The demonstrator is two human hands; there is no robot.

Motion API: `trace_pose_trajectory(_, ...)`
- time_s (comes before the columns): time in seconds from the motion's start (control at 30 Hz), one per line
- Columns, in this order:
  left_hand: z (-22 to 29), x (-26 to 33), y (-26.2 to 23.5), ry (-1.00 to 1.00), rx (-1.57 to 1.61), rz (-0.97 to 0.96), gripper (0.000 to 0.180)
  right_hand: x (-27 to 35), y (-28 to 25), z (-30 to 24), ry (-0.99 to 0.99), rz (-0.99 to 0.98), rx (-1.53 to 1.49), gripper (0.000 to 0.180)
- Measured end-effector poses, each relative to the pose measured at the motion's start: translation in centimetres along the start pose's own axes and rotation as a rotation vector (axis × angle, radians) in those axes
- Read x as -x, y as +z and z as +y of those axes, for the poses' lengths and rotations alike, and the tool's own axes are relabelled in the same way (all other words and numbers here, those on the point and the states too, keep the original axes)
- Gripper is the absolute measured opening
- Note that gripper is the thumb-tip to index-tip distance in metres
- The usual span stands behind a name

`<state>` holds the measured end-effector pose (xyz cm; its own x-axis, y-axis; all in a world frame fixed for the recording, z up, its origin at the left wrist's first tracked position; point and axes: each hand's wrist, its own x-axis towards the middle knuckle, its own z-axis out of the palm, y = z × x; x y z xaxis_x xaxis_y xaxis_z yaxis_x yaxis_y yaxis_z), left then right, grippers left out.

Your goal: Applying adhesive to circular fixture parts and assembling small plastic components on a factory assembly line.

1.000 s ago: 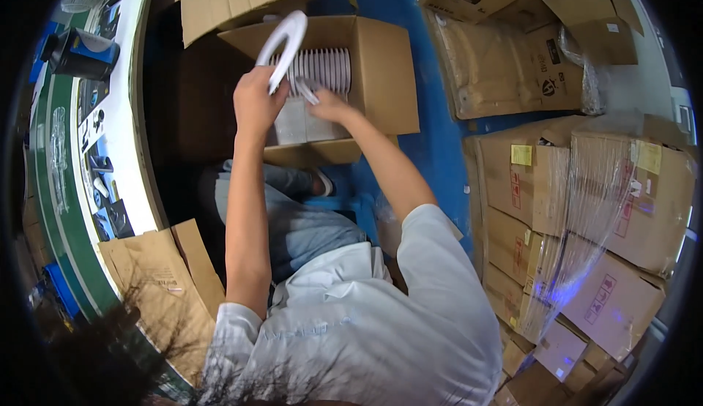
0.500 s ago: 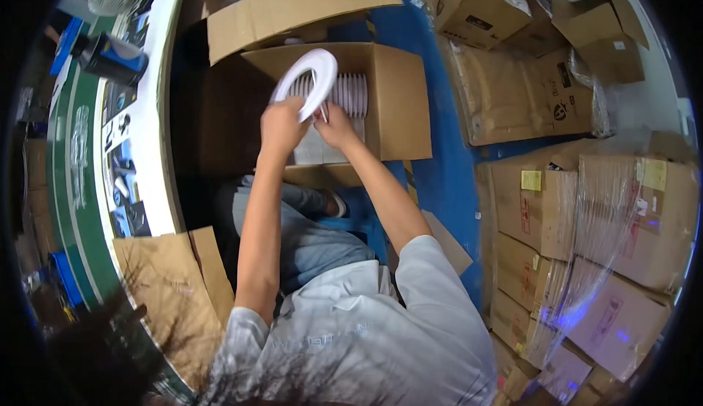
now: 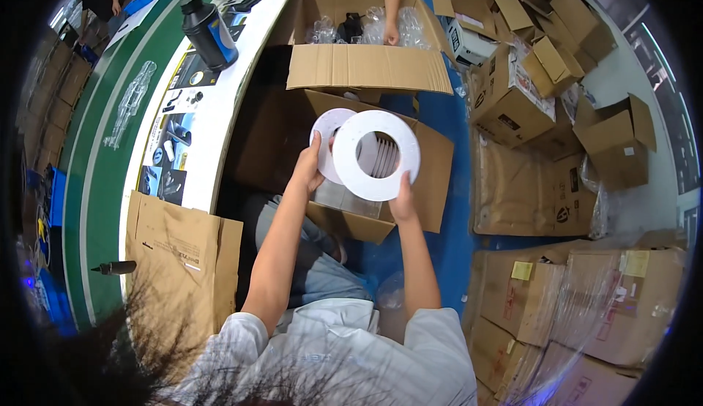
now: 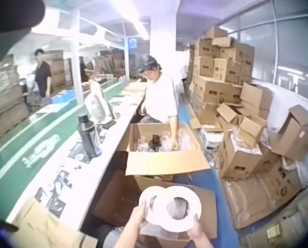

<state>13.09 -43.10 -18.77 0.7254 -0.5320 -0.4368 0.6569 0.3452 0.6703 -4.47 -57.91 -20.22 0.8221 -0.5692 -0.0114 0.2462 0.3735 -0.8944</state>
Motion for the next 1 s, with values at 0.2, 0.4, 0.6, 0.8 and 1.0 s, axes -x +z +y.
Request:
trace_pose_trajectory(0.2, -0.2, 1.3, 1.8, -0.071, 0.074, -0.389, 0.08, -1.5, 0.7, 2.8, 0.131, 0.141, -0.025, 0.064)
trace_pose_trajectory(0.4, 2.4, 4.9, 4.6, -0.135, -0.054, -0.345, 0.053, -1.5, 0.9, 2.4, 0.233, 0.104, -0.522, 0.047)
trace_pose_trajectory(0.6, 10.0, 11.0, 6.7, 0.637, -0.78, 0.137, 0.066, -1.5, 6.6, -0.6, 0.062, 0.117, -0.339, 0.042)
trace_pose_trajectory(0.8, 20.2, 20.4, 4.7, 0.96, -1.486, 0.517, 0.043, 2.6, 20.8, -4.3, 0.056, -0.252, -0.297, 0.045)
trace_pose_trajectory(1.0, 28.4, 37.8, -2.2, 0.663, -1.619, 0.93, 0.041, 5.5, 32.0, -3.3, 0.148, -0.958, -0.384, 0.078)
